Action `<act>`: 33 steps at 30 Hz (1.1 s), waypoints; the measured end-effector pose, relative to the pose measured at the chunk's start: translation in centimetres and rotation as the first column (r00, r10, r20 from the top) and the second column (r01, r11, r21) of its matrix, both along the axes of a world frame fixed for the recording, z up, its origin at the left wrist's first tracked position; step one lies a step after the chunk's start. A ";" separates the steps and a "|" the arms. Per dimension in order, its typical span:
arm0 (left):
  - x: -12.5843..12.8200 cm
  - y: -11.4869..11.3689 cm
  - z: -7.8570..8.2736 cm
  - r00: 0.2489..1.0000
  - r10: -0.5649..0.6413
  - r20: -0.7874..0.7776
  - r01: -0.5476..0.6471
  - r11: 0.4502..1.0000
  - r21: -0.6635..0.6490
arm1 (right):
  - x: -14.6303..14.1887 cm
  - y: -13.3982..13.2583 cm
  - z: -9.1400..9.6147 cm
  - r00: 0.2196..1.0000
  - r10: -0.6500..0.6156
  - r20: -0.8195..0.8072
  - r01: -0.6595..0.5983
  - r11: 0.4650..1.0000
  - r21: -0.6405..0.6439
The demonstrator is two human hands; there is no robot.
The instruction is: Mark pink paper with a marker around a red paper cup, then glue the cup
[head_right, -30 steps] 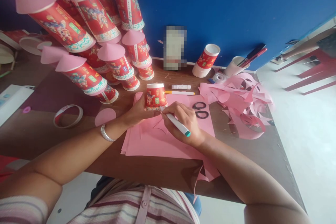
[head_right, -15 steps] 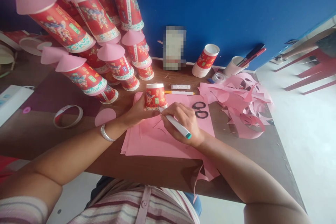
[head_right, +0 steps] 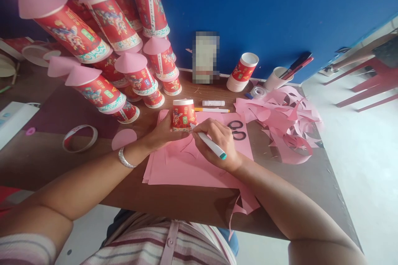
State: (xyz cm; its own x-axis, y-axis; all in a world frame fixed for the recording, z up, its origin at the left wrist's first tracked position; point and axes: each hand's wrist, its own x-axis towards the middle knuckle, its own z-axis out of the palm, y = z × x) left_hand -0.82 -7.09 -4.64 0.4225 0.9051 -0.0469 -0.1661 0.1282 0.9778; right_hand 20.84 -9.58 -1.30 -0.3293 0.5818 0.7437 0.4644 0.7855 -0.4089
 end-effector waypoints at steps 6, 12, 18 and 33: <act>-0.1 0.1 -0.4 0.999 -0.042 0.033 0.041 0.999 0.028 | 0.0 0.2 0.0 1.000 -0.008 0.015 0.008 1.000 0.004; -0.2 0.0 -0.3 1.000 -0.016 -0.002 0.016 1.000 0.006 | 0.0 0.1 0.1 1.000 0.028 0.012 -0.028 1.000 -0.008; -0.1 0.0 -0.1 1.000 -0.011 0.002 0.011 1.000 0.022 | 0.1 0.1 0.1 1.000 -0.002 0.019 0.002 1.000 0.005; -0.1 0.0 0.0 0.999 0.015 0.041 -0.015 1.000 -0.010 | 0.3 -0.3 0.5 0.999 0.043 0.011 -0.043 0.999 -0.006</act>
